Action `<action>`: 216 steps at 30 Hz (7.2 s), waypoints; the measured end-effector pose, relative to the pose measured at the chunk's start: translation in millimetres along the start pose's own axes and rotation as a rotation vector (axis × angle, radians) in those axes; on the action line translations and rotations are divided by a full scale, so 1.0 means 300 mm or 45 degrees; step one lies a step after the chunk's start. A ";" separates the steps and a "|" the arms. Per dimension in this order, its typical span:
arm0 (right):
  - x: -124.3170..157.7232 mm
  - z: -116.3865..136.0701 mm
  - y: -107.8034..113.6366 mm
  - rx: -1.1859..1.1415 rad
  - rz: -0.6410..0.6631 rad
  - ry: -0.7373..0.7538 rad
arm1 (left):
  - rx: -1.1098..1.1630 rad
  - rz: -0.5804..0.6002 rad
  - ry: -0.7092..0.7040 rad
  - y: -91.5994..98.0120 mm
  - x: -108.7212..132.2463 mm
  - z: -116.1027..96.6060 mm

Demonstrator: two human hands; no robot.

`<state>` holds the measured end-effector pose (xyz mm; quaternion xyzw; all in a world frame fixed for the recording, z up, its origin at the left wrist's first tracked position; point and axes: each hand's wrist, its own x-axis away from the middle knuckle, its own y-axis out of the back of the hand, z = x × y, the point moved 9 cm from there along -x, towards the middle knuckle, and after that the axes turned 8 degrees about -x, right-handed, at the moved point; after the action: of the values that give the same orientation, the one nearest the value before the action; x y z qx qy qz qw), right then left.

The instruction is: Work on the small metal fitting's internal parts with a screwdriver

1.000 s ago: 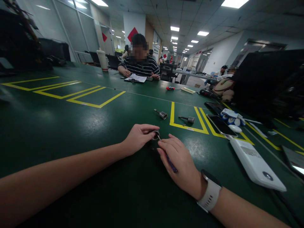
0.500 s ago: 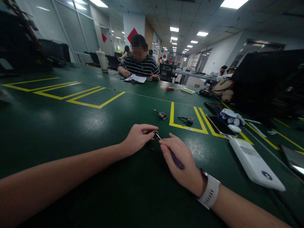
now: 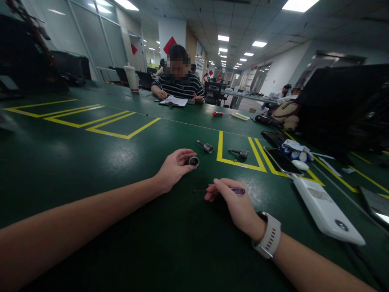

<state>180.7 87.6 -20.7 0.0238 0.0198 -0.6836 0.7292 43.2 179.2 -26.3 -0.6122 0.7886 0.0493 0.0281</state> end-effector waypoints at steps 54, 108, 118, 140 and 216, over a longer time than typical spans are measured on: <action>0.002 0.052 0.020 0.108 -0.062 0.251 | -0.261 0.217 -0.154 -0.067 0.071 -0.062; 0.092 0.177 -0.074 0.552 0.005 0.801 | -0.111 -0.002 0.038 -0.054 0.096 -0.073; 0.009 -0.009 -0.001 -0.279 0.017 0.102 | 0.127 -0.078 0.118 -0.002 0.053 -0.036; 0.024 0.100 -0.035 0.680 0.004 0.283 | 0.360 -0.029 0.250 -0.024 0.054 -0.018; 0.124 0.179 -0.145 1.045 0.115 0.981 | -0.361 0.151 -0.239 -0.097 0.119 -0.117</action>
<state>139.6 44.5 30.3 0.5541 0.0162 -0.5453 0.6288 63.0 133.8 3.6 -0.5552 0.8024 0.2187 0.0120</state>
